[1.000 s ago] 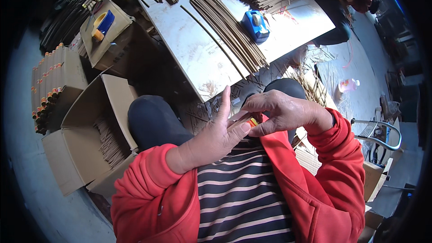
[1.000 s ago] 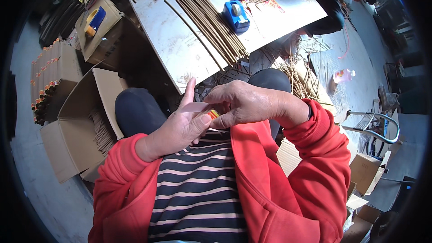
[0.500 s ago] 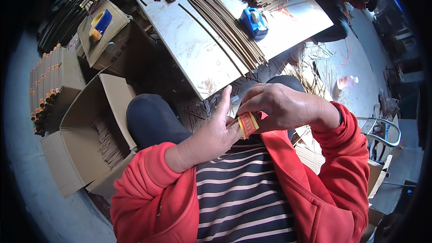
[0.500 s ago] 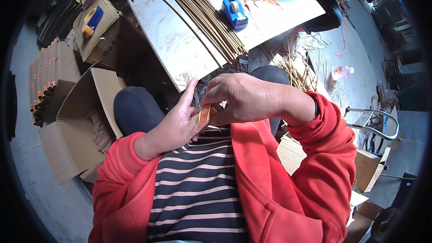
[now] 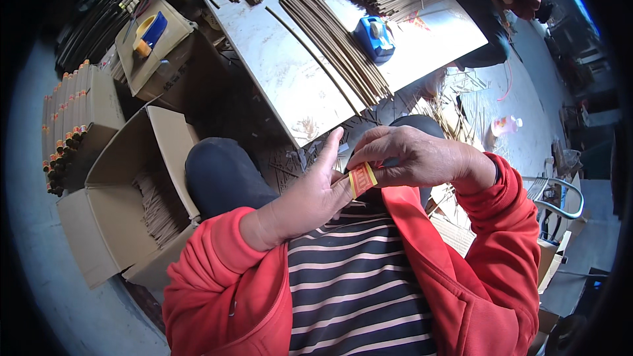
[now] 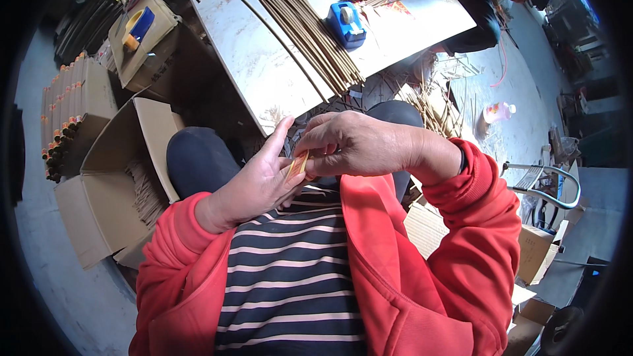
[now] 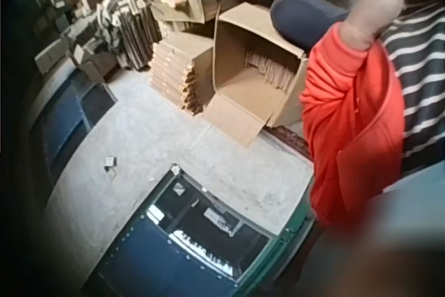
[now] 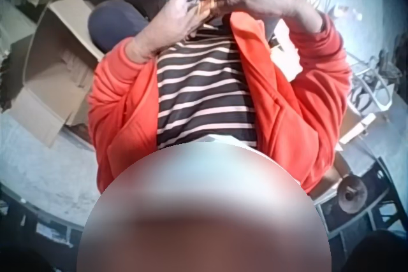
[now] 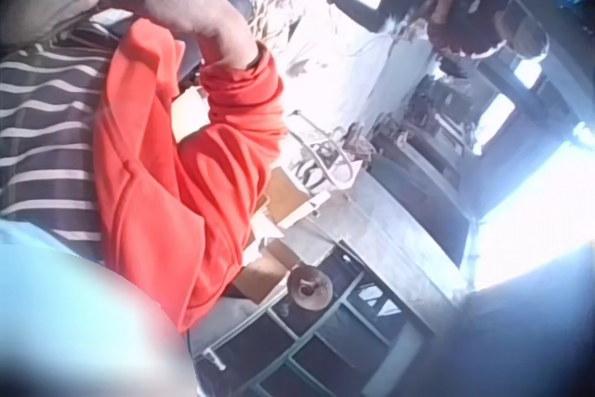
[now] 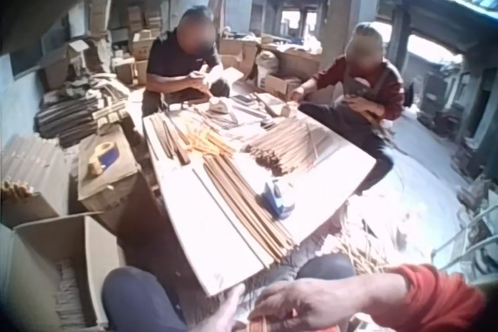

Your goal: The person gathers thin wooden sticks from a table, aligns them into bundles, and wraps each bundle with a small paper label. The person places the finished bundles into a cardboard box and repeats the process with additional sticks.

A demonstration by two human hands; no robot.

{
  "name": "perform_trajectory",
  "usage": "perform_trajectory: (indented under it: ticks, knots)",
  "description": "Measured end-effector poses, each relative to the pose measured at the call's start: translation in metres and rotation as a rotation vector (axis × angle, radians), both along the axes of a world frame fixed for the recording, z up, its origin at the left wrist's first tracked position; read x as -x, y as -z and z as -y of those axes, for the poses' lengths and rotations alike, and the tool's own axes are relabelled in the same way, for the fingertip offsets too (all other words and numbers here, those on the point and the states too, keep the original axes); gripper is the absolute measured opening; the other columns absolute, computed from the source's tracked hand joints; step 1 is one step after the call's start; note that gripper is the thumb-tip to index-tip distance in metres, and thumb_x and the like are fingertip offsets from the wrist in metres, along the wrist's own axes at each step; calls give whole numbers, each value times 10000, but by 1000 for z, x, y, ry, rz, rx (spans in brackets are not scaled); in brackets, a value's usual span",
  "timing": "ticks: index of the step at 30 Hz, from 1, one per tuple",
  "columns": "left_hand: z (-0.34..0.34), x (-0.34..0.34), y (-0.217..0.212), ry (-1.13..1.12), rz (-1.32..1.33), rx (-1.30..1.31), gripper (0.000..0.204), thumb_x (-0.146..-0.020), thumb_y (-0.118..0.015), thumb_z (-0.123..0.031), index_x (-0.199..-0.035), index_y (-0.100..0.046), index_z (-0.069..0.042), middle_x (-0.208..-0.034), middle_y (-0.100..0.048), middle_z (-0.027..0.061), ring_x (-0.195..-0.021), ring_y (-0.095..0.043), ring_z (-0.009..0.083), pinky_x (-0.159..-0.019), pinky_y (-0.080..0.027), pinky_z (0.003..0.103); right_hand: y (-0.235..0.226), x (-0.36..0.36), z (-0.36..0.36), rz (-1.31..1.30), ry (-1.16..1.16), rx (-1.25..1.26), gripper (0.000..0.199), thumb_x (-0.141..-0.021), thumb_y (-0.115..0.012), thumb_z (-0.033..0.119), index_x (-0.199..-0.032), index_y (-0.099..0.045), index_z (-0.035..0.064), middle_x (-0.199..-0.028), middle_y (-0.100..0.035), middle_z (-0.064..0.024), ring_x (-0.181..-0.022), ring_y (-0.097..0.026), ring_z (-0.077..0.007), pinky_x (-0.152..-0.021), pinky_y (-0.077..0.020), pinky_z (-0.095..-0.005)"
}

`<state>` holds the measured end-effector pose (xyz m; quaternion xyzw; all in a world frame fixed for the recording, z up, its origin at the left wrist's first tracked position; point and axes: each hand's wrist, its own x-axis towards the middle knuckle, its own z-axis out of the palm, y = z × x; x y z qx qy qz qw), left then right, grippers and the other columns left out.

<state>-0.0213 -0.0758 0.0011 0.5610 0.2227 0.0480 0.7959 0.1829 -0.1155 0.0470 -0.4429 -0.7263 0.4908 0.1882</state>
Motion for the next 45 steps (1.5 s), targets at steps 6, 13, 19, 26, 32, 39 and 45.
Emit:
perform_trajectory:
  ticks: [6,13,19,26,32,39,45]
  knots:
    - [-1,-1,-3,-6,-7,-30,721,-946,-441,-126,-1416,102,-69,-823,-534,39,-613,-448,44,-538,-391,196,-7,3,1,94,42,-35,244,-799,-635,153,-1016,-642,40,-978,-579,-125,-877,-580,-253,-773,-472,-323]
    - [0,-3,2,-61,52,36,724,-944,-459,-168,-1401,72,17,-908,-584,128,-803,-558,94,-699,-456,211,-9,7,5,210,45,-300,273,-703,-715,61,-970,-678,99,-982,-555,-87,-978,-528,-258,-842,-440,-360]
    - [-2,1,14,-65,106,35,732,-947,-449,-130,-1418,108,-70,-1009,-548,99,-762,-536,74,-631,-434,193,1,14,16,291,143,-545,284,-660,-700,61,-933,-686,140,-1059,-559,-86,-1043,-501,-292,-886,-405,-403]
    - [-7,6,5,-51,116,249,707,-941,-413,-89,-1421,106,-75,-1136,-492,151,-998,-534,151,-809,-451,259,5,28,27,346,275,-666,325,-628,-698,76,-945,-682,148,-1135,-550,-95,-1096,-484,-310,-902,-389,-440]
    - [-5,7,-7,-164,283,619,619,-941,-311,-73,-1423,78,-56,-1268,-406,180,-1148,-452,229,-982,-351,362,9,34,30,352,321,-776,320,-608,-693,102,-927,-683,121,-1114,-557,-94,-1075,-496,-306,-900,-394,-447]
    - [0,4,-4,-187,332,564,589,-986,-310,-224,-1421,40,-34,-1289,-376,158,-1173,-430,217,-973,-361,351,13,39,31,374,347,-909,311,-589,-685,112,-899,-688,118,-1071,-559,-82,-1033,-507,-278,-888,-406,-436]
    - [-3,4,-18,-245,292,574,573,-984,-345,-273,-1412,-77,-3,-1102,-484,100,-936,-506,135,-757,-433,272,21,42,27,323,381,-1024,324,-576,-690,116,-899,-682,99,-1023,-562,-71,-977,-524,-259,-854,-426,-411]
